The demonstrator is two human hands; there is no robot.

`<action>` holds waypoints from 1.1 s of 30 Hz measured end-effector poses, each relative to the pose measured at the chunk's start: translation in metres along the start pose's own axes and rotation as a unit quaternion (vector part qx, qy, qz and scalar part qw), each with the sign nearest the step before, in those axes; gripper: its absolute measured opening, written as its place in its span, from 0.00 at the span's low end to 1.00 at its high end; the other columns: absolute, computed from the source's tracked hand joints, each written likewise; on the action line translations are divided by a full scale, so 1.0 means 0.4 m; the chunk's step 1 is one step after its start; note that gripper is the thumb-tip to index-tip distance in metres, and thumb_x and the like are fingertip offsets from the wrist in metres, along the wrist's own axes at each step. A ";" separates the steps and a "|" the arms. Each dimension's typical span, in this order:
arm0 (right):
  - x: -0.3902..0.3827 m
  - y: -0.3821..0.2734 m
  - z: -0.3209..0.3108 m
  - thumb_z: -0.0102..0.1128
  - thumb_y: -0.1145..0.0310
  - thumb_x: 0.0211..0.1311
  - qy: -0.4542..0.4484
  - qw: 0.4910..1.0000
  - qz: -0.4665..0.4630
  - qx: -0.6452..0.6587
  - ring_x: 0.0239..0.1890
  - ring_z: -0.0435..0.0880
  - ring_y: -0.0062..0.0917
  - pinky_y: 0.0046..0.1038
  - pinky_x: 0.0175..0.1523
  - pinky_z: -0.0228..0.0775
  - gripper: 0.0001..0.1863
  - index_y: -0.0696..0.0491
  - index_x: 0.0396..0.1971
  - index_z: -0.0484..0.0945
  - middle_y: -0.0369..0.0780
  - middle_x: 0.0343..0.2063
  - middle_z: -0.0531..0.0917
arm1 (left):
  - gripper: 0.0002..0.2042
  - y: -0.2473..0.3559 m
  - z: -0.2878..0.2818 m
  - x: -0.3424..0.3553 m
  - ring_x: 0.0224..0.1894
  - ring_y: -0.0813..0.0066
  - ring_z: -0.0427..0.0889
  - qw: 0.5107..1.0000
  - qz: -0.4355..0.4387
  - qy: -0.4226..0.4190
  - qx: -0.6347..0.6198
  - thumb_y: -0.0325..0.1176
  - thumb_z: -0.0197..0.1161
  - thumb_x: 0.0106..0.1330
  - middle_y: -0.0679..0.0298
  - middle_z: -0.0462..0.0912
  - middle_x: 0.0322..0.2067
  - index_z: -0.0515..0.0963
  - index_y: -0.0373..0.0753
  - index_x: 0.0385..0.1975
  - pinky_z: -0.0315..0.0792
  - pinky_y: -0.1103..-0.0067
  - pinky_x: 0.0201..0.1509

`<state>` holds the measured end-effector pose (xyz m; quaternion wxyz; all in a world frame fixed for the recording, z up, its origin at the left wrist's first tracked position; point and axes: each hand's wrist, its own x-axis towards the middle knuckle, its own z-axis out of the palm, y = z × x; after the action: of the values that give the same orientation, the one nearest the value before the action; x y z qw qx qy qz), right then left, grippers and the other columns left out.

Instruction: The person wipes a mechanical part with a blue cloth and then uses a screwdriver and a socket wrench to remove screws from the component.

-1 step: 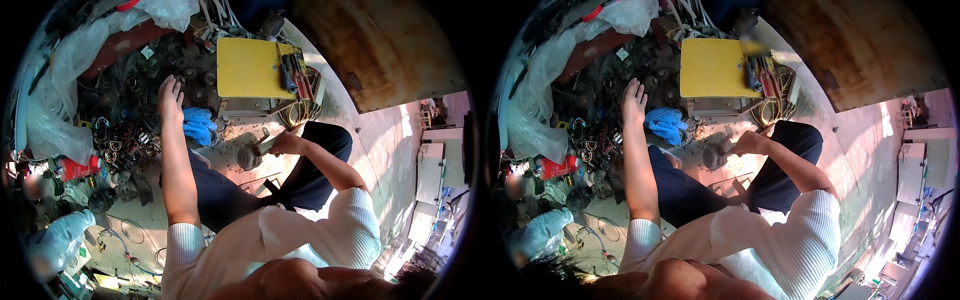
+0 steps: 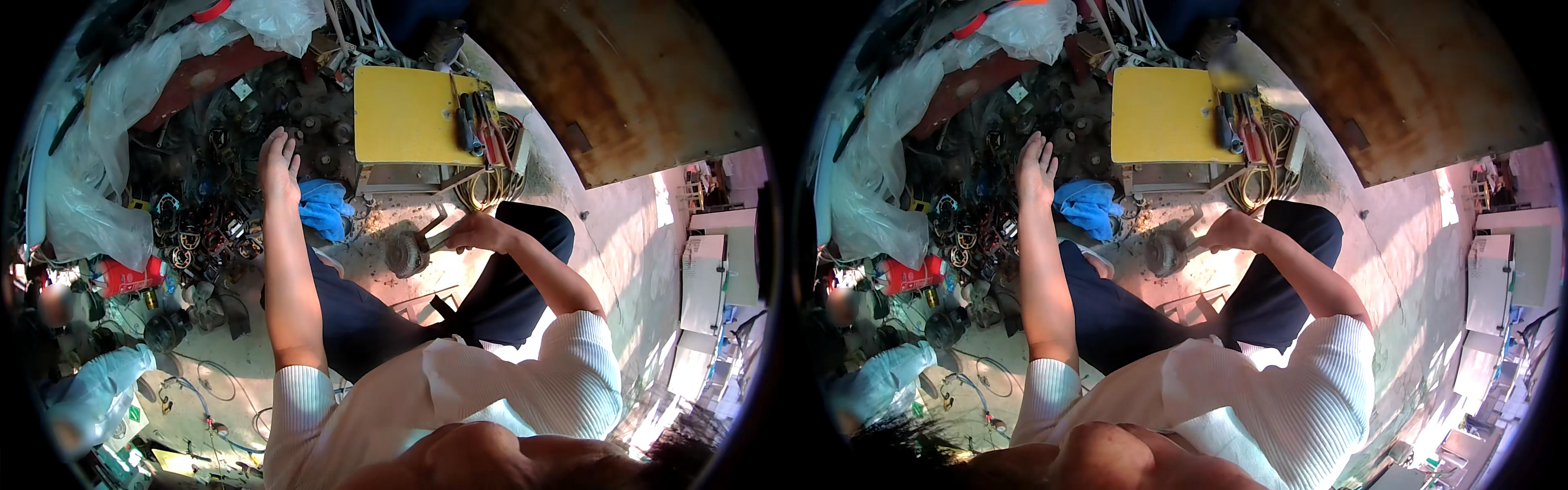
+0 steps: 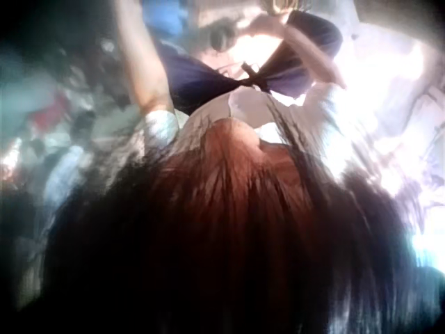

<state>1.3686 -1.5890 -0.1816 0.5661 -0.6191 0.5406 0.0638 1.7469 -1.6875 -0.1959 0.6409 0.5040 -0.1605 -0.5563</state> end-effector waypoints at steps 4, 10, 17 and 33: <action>-0.155 -0.150 -0.116 0.65 0.64 0.64 0.123 0.965 -0.044 0.228 0.23 0.75 0.15 0.16 0.29 0.65 0.12 0.59 0.35 0.86 0.31 0.21 0.79 | 0.22 -0.011 -0.017 0.003 0.68 0.67 0.67 1.000 0.011 0.002 0.014 0.40 0.58 0.70 0.63 0.71 0.63 0.71 0.44 0.63 0.54 0.66 0.71; -0.018 -0.179 -0.181 0.66 0.63 0.65 0.185 0.892 -0.099 0.400 0.22 0.72 0.09 0.11 0.25 0.63 0.12 0.58 0.36 0.85 0.33 0.29 0.84 | 0.21 -0.047 0.012 0.017 0.67 0.68 0.68 0.999 -0.007 -0.012 0.042 0.41 0.58 0.68 0.64 0.72 0.62 0.73 0.47 0.60 0.54 0.66 0.70; 0.199 -0.173 -0.164 0.62 0.65 0.68 0.200 0.800 -0.134 0.550 0.23 0.75 0.12 0.13 0.28 0.67 0.13 0.61 0.39 0.82 0.34 0.28 0.83 | 0.22 -0.051 0.011 0.021 0.66 0.69 0.69 0.997 0.005 -0.026 0.075 0.43 0.58 0.69 0.64 0.73 0.60 0.73 0.46 0.61 0.57 0.69 0.68; 0.180 -0.096 -0.119 0.54 0.63 0.74 0.133 0.871 -0.107 0.460 0.45 0.86 0.27 0.24 0.49 0.81 0.22 0.65 0.57 0.71 0.46 0.48 0.84 | 0.21 -0.078 0.054 0.019 0.65 0.70 0.69 0.988 -0.014 -0.040 0.146 0.43 0.58 0.70 0.67 0.73 0.61 0.73 0.48 0.61 0.56 0.69 0.68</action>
<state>1.4010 -1.6772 -0.1903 0.7131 -0.3450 0.5095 -0.3359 1.7155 -1.7002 -0.2148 0.5454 0.5716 -0.2590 -0.5556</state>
